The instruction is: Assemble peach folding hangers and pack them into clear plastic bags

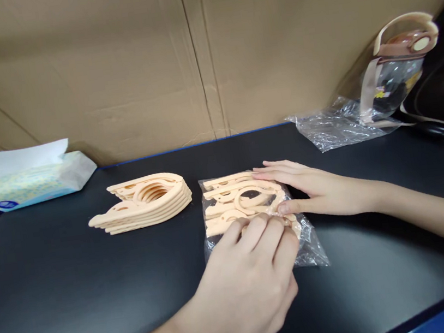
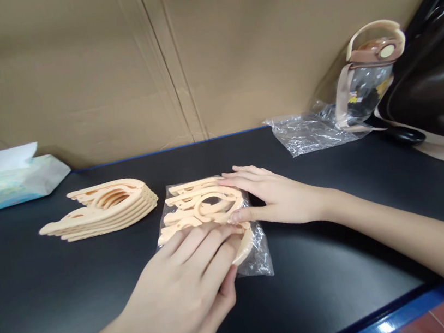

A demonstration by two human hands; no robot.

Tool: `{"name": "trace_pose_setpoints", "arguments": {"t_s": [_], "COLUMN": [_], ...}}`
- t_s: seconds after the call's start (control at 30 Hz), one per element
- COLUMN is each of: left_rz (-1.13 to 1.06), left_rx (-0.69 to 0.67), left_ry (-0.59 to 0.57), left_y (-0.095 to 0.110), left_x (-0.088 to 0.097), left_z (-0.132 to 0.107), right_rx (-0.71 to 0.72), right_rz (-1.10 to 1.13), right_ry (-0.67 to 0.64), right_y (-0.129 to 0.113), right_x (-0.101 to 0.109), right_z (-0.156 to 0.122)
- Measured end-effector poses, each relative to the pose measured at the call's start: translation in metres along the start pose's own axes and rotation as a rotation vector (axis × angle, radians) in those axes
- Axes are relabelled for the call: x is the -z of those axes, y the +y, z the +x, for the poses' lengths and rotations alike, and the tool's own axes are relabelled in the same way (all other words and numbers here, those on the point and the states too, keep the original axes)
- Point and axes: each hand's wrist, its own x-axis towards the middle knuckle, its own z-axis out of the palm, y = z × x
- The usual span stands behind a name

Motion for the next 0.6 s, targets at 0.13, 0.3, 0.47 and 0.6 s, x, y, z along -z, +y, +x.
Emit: {"name": "trace_pose_setpoints", "arguments": {"t_s": [0.13,0.3,0.47,0.6], "left_rz": [0.054,0.123,0.206,0.264], "left_rx": [0.02,0.033,0.085,0.133], "left_ry": [-0.024,-0.129,-0.303,-0.408], "left_y": [-0.011,-0.031,-0.047,-0.058], "left_x": [0.0,-0.001,-0.008,-0.022], "left_z": [0.007,0.022,0.048,0.067], "right_rx": [-0.001,-0.104,-0.216,-0.35], "right_rz": [-0.062,-0.294,-0.475,-0.608], "right_ry": [0.075,0.147,0.192,0.278], "right_y": [0.005,0.018,0.038,0.06], "right_x": [0.006,0.018,0.033,0.045], "right_z": [-0.002,-0.004,-0.008,-0.013]}}
